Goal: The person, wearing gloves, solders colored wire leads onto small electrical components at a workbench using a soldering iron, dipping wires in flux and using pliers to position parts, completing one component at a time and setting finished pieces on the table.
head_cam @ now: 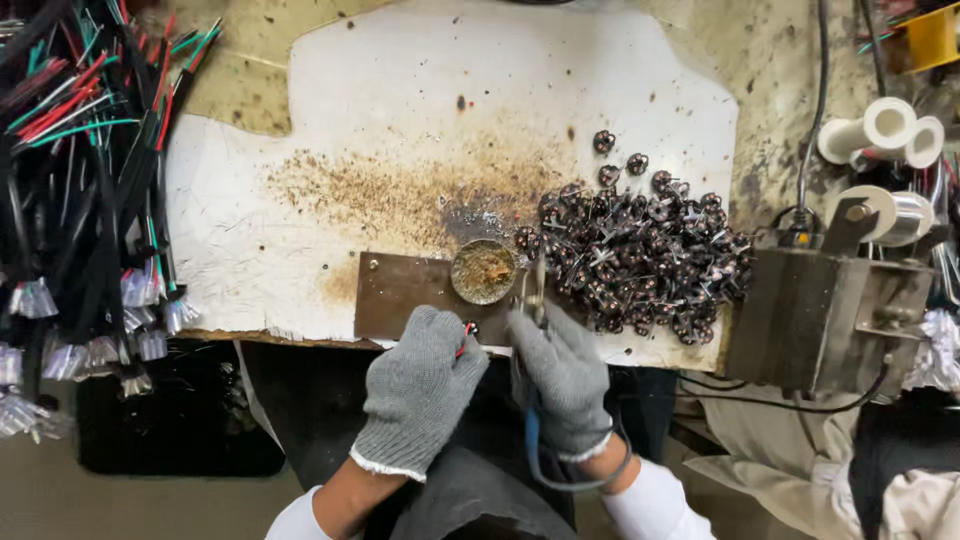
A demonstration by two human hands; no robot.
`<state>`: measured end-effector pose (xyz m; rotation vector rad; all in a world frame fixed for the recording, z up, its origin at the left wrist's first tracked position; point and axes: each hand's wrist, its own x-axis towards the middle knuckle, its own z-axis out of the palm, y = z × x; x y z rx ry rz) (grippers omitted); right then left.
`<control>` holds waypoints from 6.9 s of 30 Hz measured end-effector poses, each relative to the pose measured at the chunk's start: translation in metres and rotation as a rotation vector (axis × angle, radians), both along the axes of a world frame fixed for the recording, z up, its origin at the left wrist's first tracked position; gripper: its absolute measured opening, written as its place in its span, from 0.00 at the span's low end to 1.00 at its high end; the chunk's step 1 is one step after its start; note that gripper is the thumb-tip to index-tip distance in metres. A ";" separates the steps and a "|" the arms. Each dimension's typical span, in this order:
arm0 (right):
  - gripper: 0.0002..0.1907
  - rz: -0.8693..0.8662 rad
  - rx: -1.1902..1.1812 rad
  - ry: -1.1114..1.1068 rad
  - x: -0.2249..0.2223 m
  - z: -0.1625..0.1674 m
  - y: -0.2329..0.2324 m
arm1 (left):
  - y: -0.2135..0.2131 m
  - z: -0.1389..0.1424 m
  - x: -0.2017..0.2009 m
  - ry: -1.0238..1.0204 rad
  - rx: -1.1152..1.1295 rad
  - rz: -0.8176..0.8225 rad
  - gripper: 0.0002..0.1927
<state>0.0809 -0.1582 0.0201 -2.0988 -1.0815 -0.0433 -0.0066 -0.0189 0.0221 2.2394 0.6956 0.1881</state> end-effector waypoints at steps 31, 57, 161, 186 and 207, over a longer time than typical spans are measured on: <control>0.15 -0.119 0.405 -0.004 0.001 -0.039 -0.028 | 0.214 0.068 -0.021 0.536 1.303 0.198 0.13; 0.15 -0.155 0.200 -0.045 -0.040 -0.045 -0.054 | 0.002 0.027 -0.055 -0.099 -0.821 -0.128 0.18; 0.16 0.088 0.123 0.314 0.003 -0.063 -0.059 | 0.021 -0.023 -0.009 -0.142 -0.142 -0.120 0.08; 0.16 0.126 0.086 0.182 -0.014 -0.072 -0.062 | 0.024 -0.035 -0.014 -0.109 -0.152 -0.175 0.11; 0.16 -0.069 0.291 0.986 0.021 -0.042 -0.047 | 0.023 -0.023 -0.006 -0.174 -0.122 -0.136 0.10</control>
